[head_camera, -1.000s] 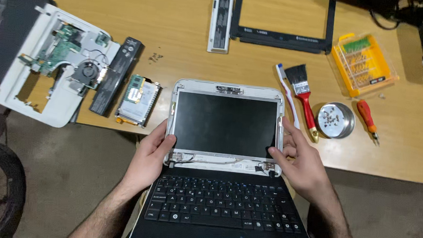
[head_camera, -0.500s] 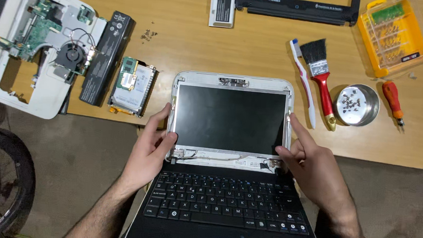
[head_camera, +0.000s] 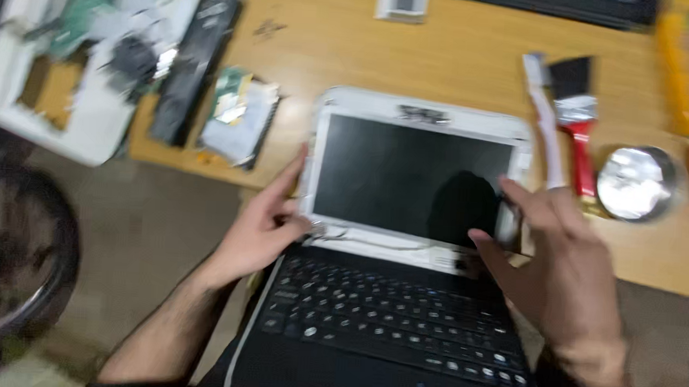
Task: The person cleans the back of a laptop screen with a brush and toothbrush, then flips the laptop over. They use a screwdriver to remove screws from the screen bezel and place them into a small metal dish.
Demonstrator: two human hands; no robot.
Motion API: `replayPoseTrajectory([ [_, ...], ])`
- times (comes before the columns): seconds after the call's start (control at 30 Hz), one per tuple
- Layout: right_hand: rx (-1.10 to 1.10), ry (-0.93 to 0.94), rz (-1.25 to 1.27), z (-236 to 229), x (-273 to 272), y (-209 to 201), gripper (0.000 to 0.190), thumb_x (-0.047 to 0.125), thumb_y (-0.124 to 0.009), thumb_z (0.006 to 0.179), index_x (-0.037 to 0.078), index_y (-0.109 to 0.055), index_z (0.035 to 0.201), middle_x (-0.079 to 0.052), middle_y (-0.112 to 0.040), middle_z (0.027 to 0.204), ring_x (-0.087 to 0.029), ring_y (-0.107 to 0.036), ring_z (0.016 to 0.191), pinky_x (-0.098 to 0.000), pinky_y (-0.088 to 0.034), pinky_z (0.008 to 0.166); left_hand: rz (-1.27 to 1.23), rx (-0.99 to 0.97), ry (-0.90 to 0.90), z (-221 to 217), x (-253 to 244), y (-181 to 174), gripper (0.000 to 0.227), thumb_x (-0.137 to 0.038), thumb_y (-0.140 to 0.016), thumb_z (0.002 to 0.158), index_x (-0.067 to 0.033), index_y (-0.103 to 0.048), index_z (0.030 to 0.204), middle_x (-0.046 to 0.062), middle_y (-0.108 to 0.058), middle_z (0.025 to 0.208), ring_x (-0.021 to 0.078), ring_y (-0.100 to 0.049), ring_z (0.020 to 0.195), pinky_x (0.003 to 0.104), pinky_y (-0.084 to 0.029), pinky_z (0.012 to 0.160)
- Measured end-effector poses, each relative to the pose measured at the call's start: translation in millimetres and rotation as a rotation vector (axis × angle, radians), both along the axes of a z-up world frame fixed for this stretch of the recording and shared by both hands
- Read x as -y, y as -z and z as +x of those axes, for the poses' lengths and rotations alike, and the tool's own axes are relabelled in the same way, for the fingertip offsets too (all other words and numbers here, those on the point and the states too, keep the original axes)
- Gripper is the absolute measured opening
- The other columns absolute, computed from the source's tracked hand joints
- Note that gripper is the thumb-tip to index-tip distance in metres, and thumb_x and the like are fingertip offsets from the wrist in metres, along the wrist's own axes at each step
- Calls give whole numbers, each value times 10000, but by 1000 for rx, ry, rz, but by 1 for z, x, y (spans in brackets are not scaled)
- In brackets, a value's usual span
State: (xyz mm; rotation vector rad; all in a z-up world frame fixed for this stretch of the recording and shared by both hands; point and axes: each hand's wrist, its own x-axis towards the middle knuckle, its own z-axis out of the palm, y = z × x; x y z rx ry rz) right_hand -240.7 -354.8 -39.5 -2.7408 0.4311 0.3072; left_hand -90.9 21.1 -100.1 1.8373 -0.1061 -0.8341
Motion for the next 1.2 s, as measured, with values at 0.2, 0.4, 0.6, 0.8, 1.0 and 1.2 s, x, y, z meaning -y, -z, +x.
replayPoseTrajectory([
  [0.2,374,-598,8,69,-34,-4,1067,521,-993,871,7,-671,1749,-322,-446,1948,-556,-353,1838,-830,-422,1416,-286,-82,116,-3,-7,-2,1154,68,-720,1098,-322,-118,2002,-18,-881,1287,43,-691,943,192,-533,830],
  [0.4,229,-663,88,87,-33,20,1182,635,-888,918,7,-505,1843,-304,-349,1998,-531,-249,1860,-773,-135,1483,-288,-58,100,-5,-5,14,1039,28,-679,1138,-334,-215,1995,-194,-553,1745,43,-399,812,177,-475,850],
  [0.6,261,-638,95,84,-35,19,1140,628,-842,968,-29,-514,1839,-312,-368,1995,-524,-331,1847,-776,-169,1487,-258,-6,98,-4,-1,6,995,29,-667,1126,-312,-251,1963,-127,-217,2045,16,-431,798,172,-497,903],
  [0.8,78,-573,87,89,-32,15,1189,696,-837,967,109,-384,1897,-163,-183,2047,-363,-116,1877,-601,4,1483,-143,25,120,-7,4,-8,1018,-23,-680,1162,-349,-199,1999,-106,-597,845,81,-420,753,216,-467,850],
  [1.0,89,-573,72,83,-22,25,1217,781,-852,979,185,-346,1913,-145,-144,2034,-346,-108,1863,-632,4,1457,556,637,473,6,15,-43,762,-428,-706,1124,-189,-578,1837,-93,-989,1058,349,-897,792,600,-684,762],
  [1.2,174,-613,27,76,-17,38,1252,847,-838,998,180,-329,1925,-158,-132,2033,-306,-91,1876,-598,12,1487,5,1208,403,39,87,-45,444,-262,-879,1145,21,-819,1482,224,-712,1459,457,-685,1408,604,-556,1244],
])
